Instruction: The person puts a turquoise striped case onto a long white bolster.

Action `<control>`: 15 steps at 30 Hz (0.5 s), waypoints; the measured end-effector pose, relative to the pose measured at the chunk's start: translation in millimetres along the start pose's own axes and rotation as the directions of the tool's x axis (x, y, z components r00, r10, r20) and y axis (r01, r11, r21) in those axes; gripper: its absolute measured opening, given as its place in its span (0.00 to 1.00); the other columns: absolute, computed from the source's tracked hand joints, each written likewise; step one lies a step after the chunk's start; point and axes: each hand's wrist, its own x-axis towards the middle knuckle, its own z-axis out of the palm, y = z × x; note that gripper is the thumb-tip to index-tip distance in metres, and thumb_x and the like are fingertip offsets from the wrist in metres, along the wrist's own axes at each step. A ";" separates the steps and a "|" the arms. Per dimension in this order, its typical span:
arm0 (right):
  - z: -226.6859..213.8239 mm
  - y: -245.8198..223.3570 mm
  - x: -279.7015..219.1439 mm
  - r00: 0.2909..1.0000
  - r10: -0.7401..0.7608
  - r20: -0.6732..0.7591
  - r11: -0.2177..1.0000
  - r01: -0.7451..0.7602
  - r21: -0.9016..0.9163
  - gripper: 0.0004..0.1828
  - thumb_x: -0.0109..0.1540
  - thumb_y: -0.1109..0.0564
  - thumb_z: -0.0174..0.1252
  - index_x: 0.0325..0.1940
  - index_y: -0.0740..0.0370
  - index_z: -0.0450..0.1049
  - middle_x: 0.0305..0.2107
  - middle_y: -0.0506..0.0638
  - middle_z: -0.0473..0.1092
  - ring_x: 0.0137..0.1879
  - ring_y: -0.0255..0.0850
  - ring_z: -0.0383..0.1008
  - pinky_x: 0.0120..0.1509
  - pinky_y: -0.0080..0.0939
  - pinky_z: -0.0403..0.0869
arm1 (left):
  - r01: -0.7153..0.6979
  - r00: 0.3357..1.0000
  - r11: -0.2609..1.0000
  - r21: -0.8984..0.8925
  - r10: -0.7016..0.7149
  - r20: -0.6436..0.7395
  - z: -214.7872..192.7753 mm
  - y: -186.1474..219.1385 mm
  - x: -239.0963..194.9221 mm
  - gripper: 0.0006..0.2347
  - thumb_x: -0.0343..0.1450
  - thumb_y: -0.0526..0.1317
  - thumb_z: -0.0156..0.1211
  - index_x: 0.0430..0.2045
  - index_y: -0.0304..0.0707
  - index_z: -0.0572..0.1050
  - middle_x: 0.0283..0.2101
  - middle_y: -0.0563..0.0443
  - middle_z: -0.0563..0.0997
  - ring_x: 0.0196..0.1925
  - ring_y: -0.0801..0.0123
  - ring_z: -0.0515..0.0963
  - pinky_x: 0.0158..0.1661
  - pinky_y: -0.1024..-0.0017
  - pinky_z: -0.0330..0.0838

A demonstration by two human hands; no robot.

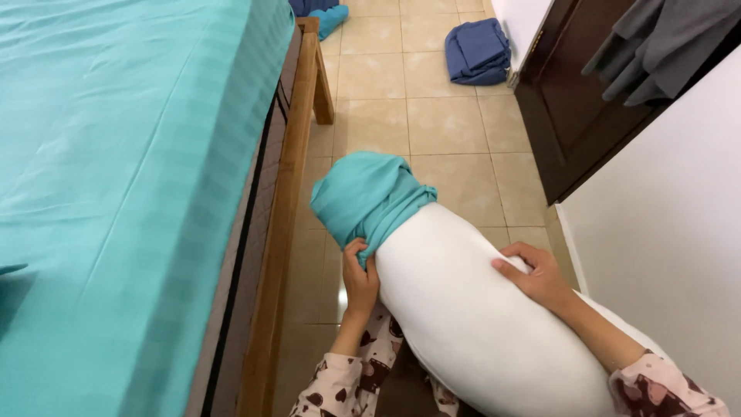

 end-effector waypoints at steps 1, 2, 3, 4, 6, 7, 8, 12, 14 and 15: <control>7.3 -18.3 -3.8 1.000 -0.004 0.001 1.000 0.004 0.003 0.12 0.62 0.54 0.67 0.41 0.65 0.80 0.33 0.53 0.79 0.39 0.34 0.76 0.43 0.36 0.73 | -0.003 1.000 1.000 0.004 0.003 -0.002 -2.2 -7.4 2.2 0.10 0.73 0.30 0.56 0.47 0.31 0.68 0.53 0.37 0.76 0.56 0.45 0.74 0.59 0.57 0.66; 14.7 -36.5 -7.5 0.994 -0.112 -0.018 0.991 0.110 -0.078 0.11 0.60 0.54 0.67 0.40 0.64 0.80 0.31 0.51 0.80 0.33 0.35 0.78 0.36 0.37 0.73 | 0.034 0.999 0.999 -0.023 -0.033 0.022 -4.5 -15.0 4.7 0.10 0.73 0.30 0.55 0.48 0.30 0.67 0.55 0.37 0.75 0.57 0.45 0.75 0.58 0.58 0.66; 20.9 -55.0 -11.9 0.975 -0.219 -0.033 0.964 0.211 -0.162 0.10 0.57 0.54 0.67 0.38 0.62 0.80 0.29 0.49 0.81 0.27 0.36 0.79 0.29 0.38 0.73 | 0.071 0.997 0.996 -0.051 -0.068 0.048 -5.5 -22.2 7.6 0.10 0.74 0.29 0.54 0.48 0.30 0.66 0.56 0.36 0.75 0.57 0.44 0.75 0.58 0.59 0.67; 26.1 -66.3 -11.1 0.974 -0.222 -0.035 0.964 0.214 -0.160 0.10 0.57 0.54 0.67 0.38 0.62 0.80 0.29 0.49 0.81 0.27 0.36 0.79 0.29 0.38 0.73 | 0.067 0.997 0.996 -0.051 -0.064 0.047 -10.2 -22.6 14.1 0.10 0.74 0.29 0.54 0.48 0.30 0.66 0.56 0.36 0.75 0.57 0.44 0.75 0.58 0.59 0.67; 34.2 -88.6 -9.1 0.664 -0.732 0.153 0.600 0.734 -0.317 0.09 0.60 0.52 0.67 0.38 0.58 0.77 0.25 0.51 0.77 0.25 0.44 0.77 0.29 0.40 0.73 | 0.189 0.968 0.981 -0.050 -0.178 0.177 -16.5 -23.6 23.2 0.12 0.72 0.31 0.55 0.49 0.32 0.67 0.54 0.37 0.76 0.56 0.46 0.76 0.56 0.59 0.68; 36.8 -93.9 -7.8 0.661 -0.734 0.159 0.596 0.738 -0.316 0.09 0.60 0.52 0.67 0.38 0.58 0.77 0.25 0.51 0.77 0.25 0.44 0.77 0.29 0.40 0.73 | 0.191 0.969 0.980 -0.051 -0.180 0.170 -24.0 -18.3 29.3 0.12 0.72 0.31 0.55 0.49 0.32 0.67 0.54 0.37 0.76 0.56 0.46 0.76 0.56 0.59 0.68; 39.3 -99.1 -6.2 0.620 -0.702 0.351 0.536 0.784 -0.313 0.09 0.61 0.53 0.65 0.39 0.59 0.76 0.24 0.52 0.77 0.24 0.47 0.76 0.27 0.45 0.71 | 0.171 0.964 0.985 -0.010 -0.165 0.211 -31.4 -13.2 35.6 0.14 0.69 0.32 0.57 0.49 0.33 0.69 0.51 0.38 0.77 0.55 0.47 0.76 0.55 0.58 0.68; 55.8 -101.1 3.8 0.528 -0.250 0.812 0.587 0.750 -0.307 0.11 0.65 0.51 0.61 0.41 0.60 0.72 0.16 0.55 0.70 0.24 0.56 0.72 0.29 0.55 0.69 | -0.033 0.968 0.989 0.143 -0.004 0.252 -60.0 47.8 64.1 0.14 0.64 0.37 0.65 0.43 0.34 0.75 0.45 0.41 0.77 0.51 0.48 0.75 0.51 0.56 0.64; 71.3 -110.7 9.5 0.419 -0.243 0.875 0.617 0.763 -0.194 0.10 0.65 0.51 0.60 0.40 0.59 0.73 0.16 0.54 0.70 0.24 0.56 0.71 0.29 0.55 0.68 | -0.044 0.972 0.982 0.185 -0.001 0.236 -52.5 64.6 75.5 0.12 0.66 0.38 0.66 0.39 0.34 0.76 0.44 0.42 0.77 0.50 0.48 0.75 0.50 0.57 0.63; 80.1 -115.7 13.2 0.308 -0.245 0.919 0.643 0.761 -0.084 0.09 0.66 0.51 0.59 0.39 0.58 0.73 0.16 0.53 0.70 0.24 0.56 0.71 0.29 0.55 0.67 | -0.064 0.975 0.972 0.225 0.012 0.224 -49.5 72.4 82.5 0.09 0.67 0.39 0.68 0.35 0.35 0.78 0.43 0.43 0.77 0.49 0.49 0.74 0.50 0.57 0.63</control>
